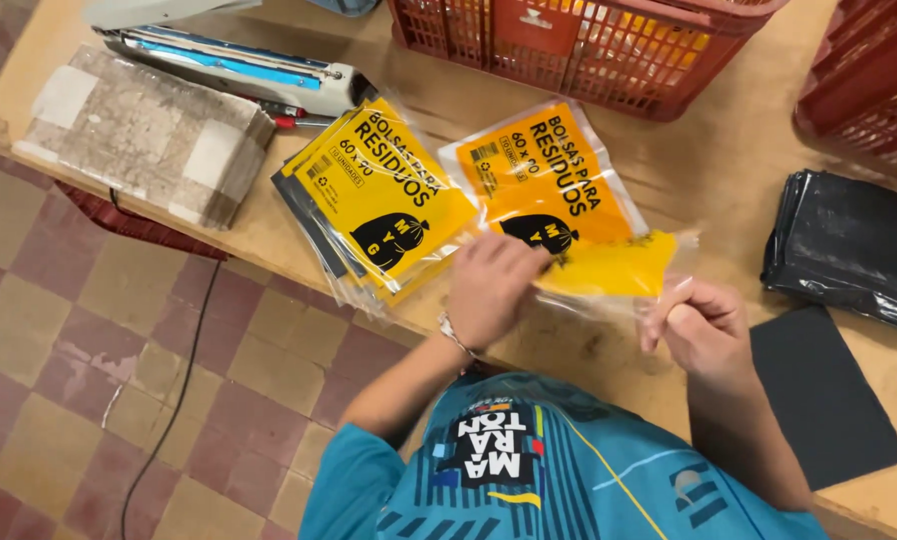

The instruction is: Packing folded black plastic bags into yellow printed plastic sleeves

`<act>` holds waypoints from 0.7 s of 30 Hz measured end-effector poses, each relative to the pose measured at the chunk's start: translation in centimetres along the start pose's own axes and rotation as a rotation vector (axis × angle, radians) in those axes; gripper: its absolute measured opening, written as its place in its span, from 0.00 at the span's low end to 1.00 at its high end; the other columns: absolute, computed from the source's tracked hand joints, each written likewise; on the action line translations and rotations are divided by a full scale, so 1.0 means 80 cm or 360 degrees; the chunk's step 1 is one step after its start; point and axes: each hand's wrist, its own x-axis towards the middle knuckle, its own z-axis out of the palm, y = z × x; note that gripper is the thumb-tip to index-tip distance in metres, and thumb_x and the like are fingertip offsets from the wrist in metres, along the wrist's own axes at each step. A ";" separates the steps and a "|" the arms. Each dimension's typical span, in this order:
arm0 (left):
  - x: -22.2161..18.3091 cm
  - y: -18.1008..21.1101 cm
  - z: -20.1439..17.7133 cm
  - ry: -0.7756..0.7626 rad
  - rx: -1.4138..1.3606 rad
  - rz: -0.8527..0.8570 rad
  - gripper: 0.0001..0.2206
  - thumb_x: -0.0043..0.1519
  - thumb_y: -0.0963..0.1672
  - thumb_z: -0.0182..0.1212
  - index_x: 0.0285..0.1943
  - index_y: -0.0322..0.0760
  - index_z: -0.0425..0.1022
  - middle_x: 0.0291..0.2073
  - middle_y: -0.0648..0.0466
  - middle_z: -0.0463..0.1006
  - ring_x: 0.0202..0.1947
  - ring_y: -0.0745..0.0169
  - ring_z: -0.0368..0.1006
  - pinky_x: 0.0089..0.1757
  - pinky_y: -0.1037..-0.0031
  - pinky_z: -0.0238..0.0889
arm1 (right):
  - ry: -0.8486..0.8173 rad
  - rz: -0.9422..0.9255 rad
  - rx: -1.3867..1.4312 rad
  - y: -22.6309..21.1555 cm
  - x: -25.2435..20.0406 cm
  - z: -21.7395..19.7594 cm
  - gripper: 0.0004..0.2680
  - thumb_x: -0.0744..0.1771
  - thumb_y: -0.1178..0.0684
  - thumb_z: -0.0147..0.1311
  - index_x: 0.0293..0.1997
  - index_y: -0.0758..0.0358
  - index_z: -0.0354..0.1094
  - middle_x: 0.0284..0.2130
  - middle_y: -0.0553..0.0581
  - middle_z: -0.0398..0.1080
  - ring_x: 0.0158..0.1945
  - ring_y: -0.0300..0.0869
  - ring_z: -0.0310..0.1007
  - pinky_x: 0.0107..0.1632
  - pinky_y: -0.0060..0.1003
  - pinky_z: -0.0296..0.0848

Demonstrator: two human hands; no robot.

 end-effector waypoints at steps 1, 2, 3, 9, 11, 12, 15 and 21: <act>0.006 -0.015 -0.010 -0.0002 -0.0004 0.0002 0.09 0.63 0.40 0.54 0.48 0.47 0.75 0.37 0.59 0.79 0.41 0.56 0.71 0.45 0.63 0.58 | 0.0004 0.0000 -0.0001 0.012 -0.008 -0.018 0.10 0.64 0.67 0.38 0.26 0.68 0.67 0.18 0.56 0.67 0.19 0.39 0.67 0.27 0.28 0.69; 0.013 -0.030 -0.019 0.0124 0.0060 0.0010 0.11 0.57 0.37 0.54 0.44 0.44 0.76 0.34 0.56 0.78 0.39 0.55 0.70 0.44 0.64 0.58 | -0.0011 0.0040 -0.0305 0.023 -0.015 -0.036 0.06 0.67 0.60 0.43 0.34 0.68 0.68 0.22 0.57 0.69 0.24 0.39 0.70 0.32 0.28 0.71; 0.022 -0.044 -0.027 0.0252 0.0120 0.0023 0.13 0.52 0.33 0.55 0.41 0.40 0.78 0.31 0.54 0.78 0.37 0.54 0.70 0.43 0.65 0.59 | -0.0021 0.0080 -0.0610 0.034 -0.022 -0.056 0.07 0.70 0.53 0.49 0.42 0.68 0.69 0.27 0.58 0.71 0.30 0.39 0.73 0.36 0.28 0.72; 0.068 -0.146 -0.145 0.0819 0.1009 0.0276 0.09 0.64 0.37 0.51 0.36 0.42 0.76 0.26 0.55 0.75 0.31 0.63 0.69 0.34 0.77 0.63 | 0.0335 0.0858 -0.2352 0.134 -0.154 -0.273 0.19 0.66 0.46 0.59 0.59 0.66 0.71 0.50 0.62 0.73 0.57 0.53 0.71 0.57 0.46 0.68; 0.055 -0.160 -0.158 0.0740 0.1042 0.0286 0.13 0.70 0.39 0.46 0.38 0.39 0.78 0.30 0.54 0.78 0.36 0.58 0.73 0.37 0.71 0.66 | 0.0421 0.0972 -0.2608 0.149 -0.214 -0.342 0.23 0.63 0.43 0.62 0.63 0.66 0.70 0.51 0.69 0.73 0.57 0.59 0.71 0.58 0.51 0.68; 0.051 -0.165 -0.158 0.0661 0.1098 0.0294 0.17 0.76 0.40 0.41 0.40 0.36 0.80 0.34 0.52 0.82 0.40 0.54 0.78 0.40 0.64 0.68 | 0.0486 0.1073 -0.2855 0.149 -0.254 -0.379 0.28 0.61 0.40 0.65 0.66 0.67 0.68 0.52 0.75 0.72 0.57 0.66 0.71 0.59 0.56 0.69; -0.032 -0.236 -0.070 0.0408 0.1383 0.0134 0.12 0.74 0.40 0.55 0.38 0.48 0.77 0.35 0.61 0.82 0.42 0.65 0.75 0.58 0.70 0.60 | 0.0596 0.1434 -0.2954 0.138 -0.303 -0.426 0.27 0.61 0.32 0.65 0.52 0.68 0.71 0.44 0.73 0.74 0.49 0.65 0.73 0.52 0.53 0.71; -0.189 -0.292 0.089 -0.0388 0.1085 -0.0336 0.12 0.53 0.41 0.70 0.46 0.44 0.81 0.45 0.52 0.78 0.46 0.49 0.71 0.35 0.66 0.71 | 0.0837 0.1798 -0.2393 0.110 -0.317 -0.446 0.35 0.57 0.33 0.70 0.65 0.65 0.62 0.58 0.68 0.63 0.61 0.63 0.59 0.57 0.56 0.65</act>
